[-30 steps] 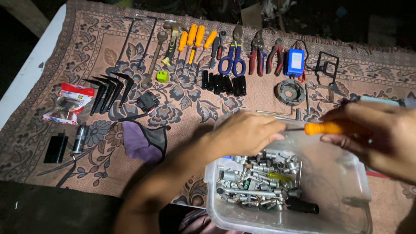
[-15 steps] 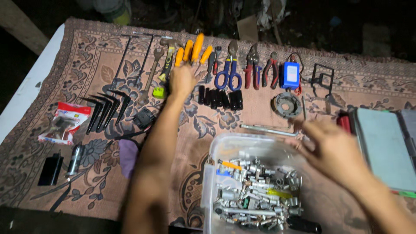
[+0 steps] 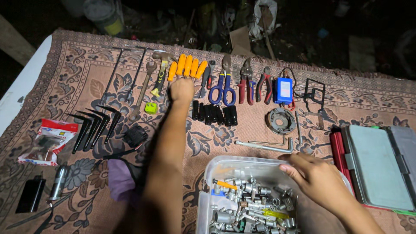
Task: The person sorts small metal parts and tools from a clear plastic container onto a patterned tablecloth. They arrange hex keys, sockets, and other hardware in rows, then open a light-blue tool case and place it aside. The person continues to pick and place items from the container onto the table.
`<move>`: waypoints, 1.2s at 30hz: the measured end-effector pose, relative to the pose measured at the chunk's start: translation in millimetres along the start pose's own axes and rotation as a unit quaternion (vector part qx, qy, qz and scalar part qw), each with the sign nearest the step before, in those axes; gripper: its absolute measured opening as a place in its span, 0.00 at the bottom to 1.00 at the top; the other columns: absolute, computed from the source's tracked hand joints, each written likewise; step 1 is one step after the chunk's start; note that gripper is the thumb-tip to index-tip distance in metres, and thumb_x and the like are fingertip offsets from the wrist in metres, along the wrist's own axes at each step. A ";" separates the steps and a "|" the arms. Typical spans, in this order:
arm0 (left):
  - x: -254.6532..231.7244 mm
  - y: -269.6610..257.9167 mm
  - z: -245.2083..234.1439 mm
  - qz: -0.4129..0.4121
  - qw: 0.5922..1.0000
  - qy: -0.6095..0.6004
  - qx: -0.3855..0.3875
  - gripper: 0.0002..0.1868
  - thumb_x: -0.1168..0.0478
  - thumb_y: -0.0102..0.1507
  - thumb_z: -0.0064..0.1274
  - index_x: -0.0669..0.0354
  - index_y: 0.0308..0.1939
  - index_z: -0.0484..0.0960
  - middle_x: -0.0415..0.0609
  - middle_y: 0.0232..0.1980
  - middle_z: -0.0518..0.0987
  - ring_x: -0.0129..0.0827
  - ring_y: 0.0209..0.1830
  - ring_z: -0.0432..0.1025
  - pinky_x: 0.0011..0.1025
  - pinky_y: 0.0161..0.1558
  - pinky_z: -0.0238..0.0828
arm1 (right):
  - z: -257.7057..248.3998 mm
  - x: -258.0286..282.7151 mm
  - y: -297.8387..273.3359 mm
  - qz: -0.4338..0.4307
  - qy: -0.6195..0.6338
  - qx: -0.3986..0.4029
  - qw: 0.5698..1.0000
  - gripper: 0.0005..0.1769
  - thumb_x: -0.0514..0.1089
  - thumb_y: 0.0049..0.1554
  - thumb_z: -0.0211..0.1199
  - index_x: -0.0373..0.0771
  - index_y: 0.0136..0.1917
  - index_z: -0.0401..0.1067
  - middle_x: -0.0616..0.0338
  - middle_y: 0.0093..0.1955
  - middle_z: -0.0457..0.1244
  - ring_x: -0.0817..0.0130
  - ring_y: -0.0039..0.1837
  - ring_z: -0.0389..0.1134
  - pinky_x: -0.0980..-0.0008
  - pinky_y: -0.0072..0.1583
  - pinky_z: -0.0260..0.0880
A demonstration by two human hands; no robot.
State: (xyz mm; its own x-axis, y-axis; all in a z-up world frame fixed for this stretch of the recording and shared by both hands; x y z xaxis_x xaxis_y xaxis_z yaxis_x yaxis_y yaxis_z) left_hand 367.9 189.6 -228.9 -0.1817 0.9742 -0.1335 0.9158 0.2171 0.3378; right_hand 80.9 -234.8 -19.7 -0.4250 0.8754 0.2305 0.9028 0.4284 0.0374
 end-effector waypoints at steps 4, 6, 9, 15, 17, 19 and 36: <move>-0.3 -2.3 -9.8 0.006 1.000 0.002 -0.022 0.09 0.62 0.62 0.52 0.56 0.34 0.88 0.58 0.36 0.85 0.50 0.37 0.82 0.45 0.39 0.79 | -2.8 1.4 1.4 -0.014 -0.006 -0.006 1.000 0.22 0.63 0.55 0.59 0.42 0.45 0.74 0.51 0.41 0.69 0.46 0.43 0.71 0.51 0.44 0.73; -0.6 -7.6 -25.2 -0.013 1.000 -0.019 -0.014 0.09 0.58 0.61 0.54 0.55 0.32 0.88 0.58 0.35 0.85 0.51 0.37 0.81 0.46 0.40 0.78 | -3.3 1.1 0.8 -0.007 -0.006 -0.003 1.000 0.23 0.64 0.56 0.60 0.42 0.45 0.75 0.51 0.41 0.69 0.46 0.43 0.71 0.51 0.44 0.73; -8.4 -20.8 -64.0 0.000 0.995 -0.080 -0.053 0.09 0.56 0.59 0.57 0.54 0.33 0.88 0.58 0.33 0.84 0.53 0.34 0.80 0.47 0.37 0.77 | -3.2 -0.7 0.7 -0.011 -0.005 -0.001 1.000 0.23 0.64 0.56 0.58 0.42 0.46 0.75 0.50 0.41 0.70 0.46 0.43 0.71 0.51 0.44 0.73; -55.4 -80.8 -181.1 0.066 0.959 -0.241 -0.134 0.06 0.57 0.61 0.59 0.52 0.35 0.88 0.56 0.28 0.82 0.50 0.29 0.79 0.45 0.34 0.75 | -3.4 0.4 0.8 -0.026 -0.011 -0.009 1.000 0.25 0.64 0.54 0.57 0.43 0.50 0.79 0.51 0.45 0.71 0.49 0.43 0.73 0.54 0.46 0.74; -73.7 -115.7 -218.5 0.090 0.929 -0.334 -0.132 0.06 0.57 0.62 0.60 0.53 0.37 0.88 0.54 0.28 0.83 0.45 0.28 0.79 0.41 0.32 0.75 | -2.0 -1.9 2.9 -0.036 0.011 -0.006 0.999 0.26 0.64 0.54 0.57 0.44 0.51 0.79 0.54 0.47 0.72 0.54 0.42 0.75 0.57 0.46 0.75; -90.4 -156.3 -253.7 0.135 0.897 -0.406 -0.113 0.06 0.58 0.64 0.60 0.54 0.39 0.87 0.51 0.30 0.83 0.39 0.27 0.80 0.36 0.30 0.74 | -3.4 -3.0 -0.5 -0.043 0.027 -0.017 0.999 0.25 0.62 0.56 0.59 0.42 0.52 0.79 0.52 0.49 0.72 0.54 0.41 0.74 0.58 0.46 0.75; -131.9 -297.2 -324.6 0.248 0.889 -0.381 0.050 0.06 0.59 0.66 0.55 0.56 0.38 0.81 0.58 0.32 0.83 0.53 0.31 0.79 0.46 0.30 0.72 | 115.7 63.9 -4.2 -0.232 -0.112 0.158 0.953 0.05 0.44 0.47 0.62 0.43 0.38 0.76 0.47 0.37 0.69 0.48 0.39 0.71 0.49 0.44 0.72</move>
Point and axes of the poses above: each hand's wrist, its own y-axis towards the middle knuckle, its own z-axis out of the palm, x = y × z, the point moved 3 cm from there along y, towards the middle knuckle
